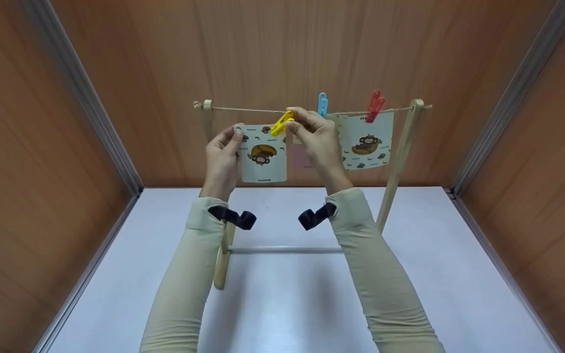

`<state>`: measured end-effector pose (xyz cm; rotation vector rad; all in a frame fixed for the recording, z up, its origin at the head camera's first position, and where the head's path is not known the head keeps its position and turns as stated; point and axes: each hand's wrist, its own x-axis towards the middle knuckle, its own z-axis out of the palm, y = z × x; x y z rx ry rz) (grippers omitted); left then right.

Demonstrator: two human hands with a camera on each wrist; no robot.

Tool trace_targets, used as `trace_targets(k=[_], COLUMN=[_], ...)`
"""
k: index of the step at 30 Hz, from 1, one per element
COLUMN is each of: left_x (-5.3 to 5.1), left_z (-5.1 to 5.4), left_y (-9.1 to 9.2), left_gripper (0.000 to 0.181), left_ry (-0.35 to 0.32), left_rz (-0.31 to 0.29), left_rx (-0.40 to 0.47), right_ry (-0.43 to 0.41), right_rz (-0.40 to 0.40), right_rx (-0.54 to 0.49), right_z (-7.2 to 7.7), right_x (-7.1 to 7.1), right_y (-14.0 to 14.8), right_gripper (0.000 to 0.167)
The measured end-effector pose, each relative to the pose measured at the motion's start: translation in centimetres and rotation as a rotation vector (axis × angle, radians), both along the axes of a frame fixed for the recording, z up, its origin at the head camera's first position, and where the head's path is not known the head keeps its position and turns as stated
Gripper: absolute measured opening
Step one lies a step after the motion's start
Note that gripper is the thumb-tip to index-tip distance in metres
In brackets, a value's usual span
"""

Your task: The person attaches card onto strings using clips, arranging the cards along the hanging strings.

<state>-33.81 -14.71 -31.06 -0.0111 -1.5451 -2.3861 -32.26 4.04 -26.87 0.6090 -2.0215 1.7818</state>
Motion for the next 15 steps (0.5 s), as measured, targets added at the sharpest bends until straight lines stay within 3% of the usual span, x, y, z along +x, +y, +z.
trace_targets(k=[15], left_x=[0.1], left_z=[1.3], left_y=[-0.2], left_gripper=[0.025], left_ry=[0.042], left_rz=[0.007], left_rx=[-0.054], right_ry=[0.011], right_rz=[-0.001], right_rx=[-0.108], right_z=[2.0], right_x=[-0.3], right_y=[-0.9], right_gripper=[0.030])
